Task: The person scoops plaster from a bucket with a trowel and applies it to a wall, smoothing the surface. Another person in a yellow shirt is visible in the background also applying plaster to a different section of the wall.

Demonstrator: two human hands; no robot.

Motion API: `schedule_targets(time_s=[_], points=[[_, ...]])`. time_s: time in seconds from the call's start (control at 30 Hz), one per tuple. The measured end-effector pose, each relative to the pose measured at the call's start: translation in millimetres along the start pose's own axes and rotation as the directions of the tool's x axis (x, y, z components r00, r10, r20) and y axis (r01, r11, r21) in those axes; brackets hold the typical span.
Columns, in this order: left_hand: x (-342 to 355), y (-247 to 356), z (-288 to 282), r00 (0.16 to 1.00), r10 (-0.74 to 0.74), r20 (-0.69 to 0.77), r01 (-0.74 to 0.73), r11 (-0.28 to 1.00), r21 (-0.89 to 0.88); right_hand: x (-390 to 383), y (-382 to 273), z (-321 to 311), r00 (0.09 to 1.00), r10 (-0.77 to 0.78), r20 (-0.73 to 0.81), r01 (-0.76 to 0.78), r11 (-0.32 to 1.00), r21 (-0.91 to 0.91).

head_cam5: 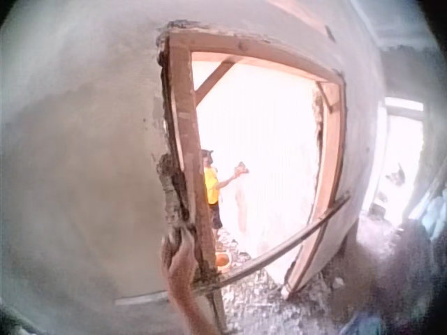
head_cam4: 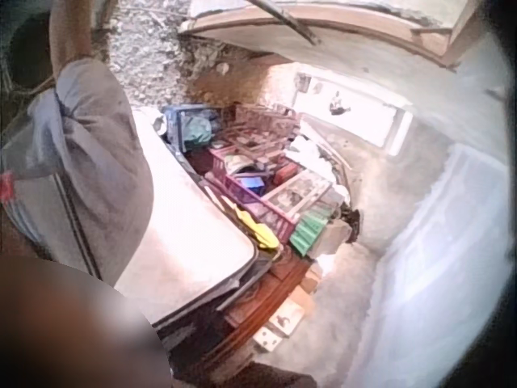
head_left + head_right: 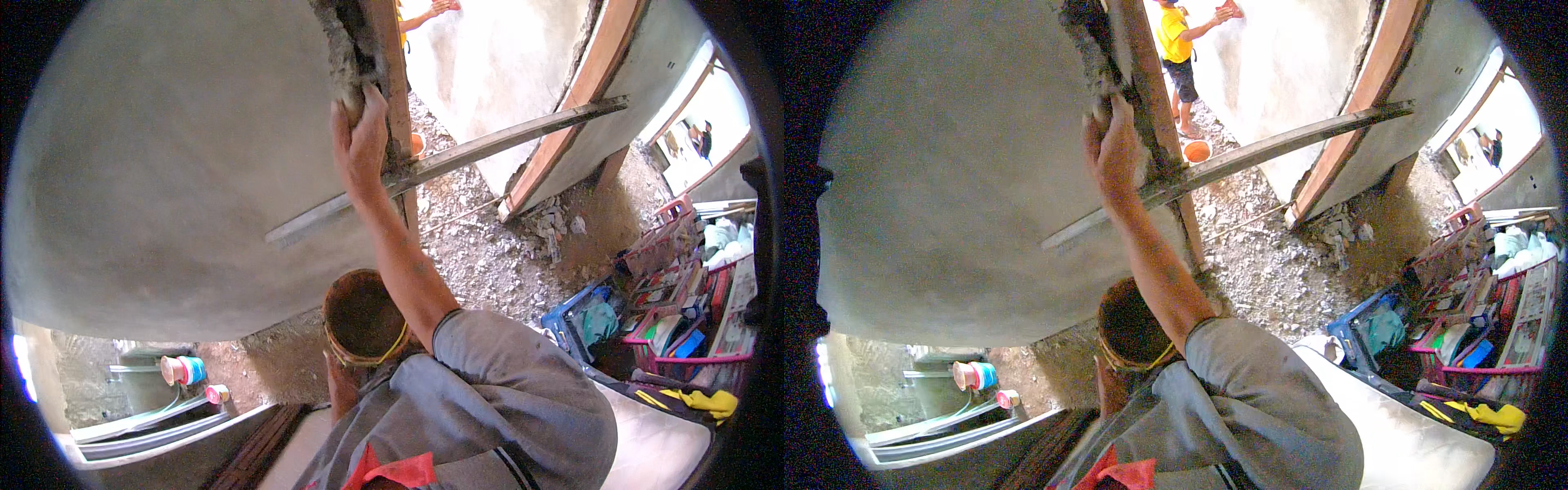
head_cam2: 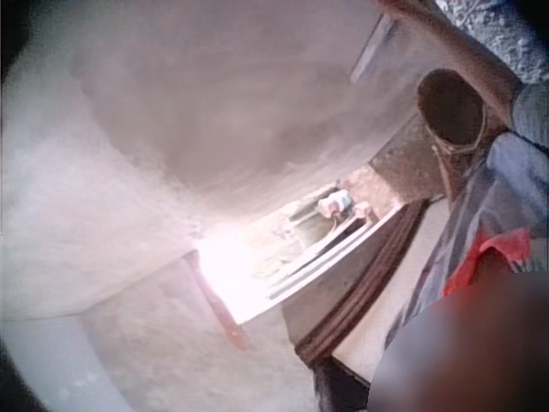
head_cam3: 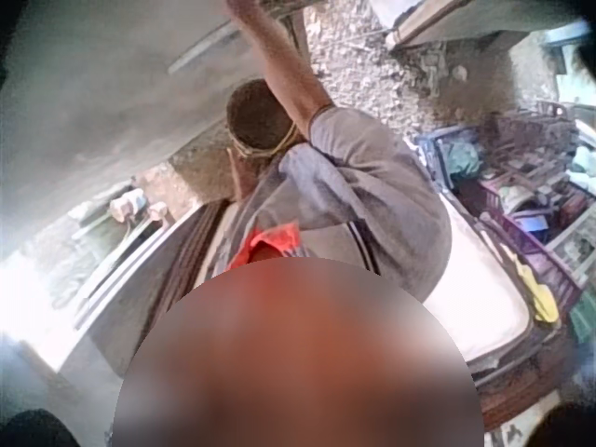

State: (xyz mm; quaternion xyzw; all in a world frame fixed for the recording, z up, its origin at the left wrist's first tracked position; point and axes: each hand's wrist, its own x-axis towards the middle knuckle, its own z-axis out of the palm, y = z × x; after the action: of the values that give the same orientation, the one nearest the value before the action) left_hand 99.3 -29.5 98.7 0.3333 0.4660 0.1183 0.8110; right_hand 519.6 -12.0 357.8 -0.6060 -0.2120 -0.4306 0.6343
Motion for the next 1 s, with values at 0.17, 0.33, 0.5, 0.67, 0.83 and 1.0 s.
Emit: schedule_targets(time_s=[0.17,0.33,0.5,0.67,0.83,1.0], points=[[8,-10,-12,0.999,-0.031,0.014,0.031,0.998,-0.061,-123,-1,-61,0.878,0.269,0.396,-0.329,0.94,0.091],[8,-12,-11,0.997,-0.064,0.033,0.068,0.989,-0.132,-222,-3,-182,0.451,0.681,0.576,-0.746,0.643,-0.176],[0,-14,-6,0.999,-0.033,0.004,0.033,0.992,-0.125,-168,-3,-148,-0.025,0.954,0.298,-0.916,-0.142,0.376],[8,-18,-11,0.997,-0.031,-0.072,0.022,0.991,-0.13,-58,-6,-86,0.68,0.503,0.534,-0.687,0.692,0.223],[9,-24,-21,0.996,0.053,0.075,-0.046,0.995,-0.093,-21,2,-71,0.56,0.478,0.677,-0.825,0.396,0.403],[7,-26,-25,0.995,-0.013,-0.101,0.002,0.994,-0.109,-18,10,-86,0.4,0.539,0.741,-0.912,0.158,0.378]])
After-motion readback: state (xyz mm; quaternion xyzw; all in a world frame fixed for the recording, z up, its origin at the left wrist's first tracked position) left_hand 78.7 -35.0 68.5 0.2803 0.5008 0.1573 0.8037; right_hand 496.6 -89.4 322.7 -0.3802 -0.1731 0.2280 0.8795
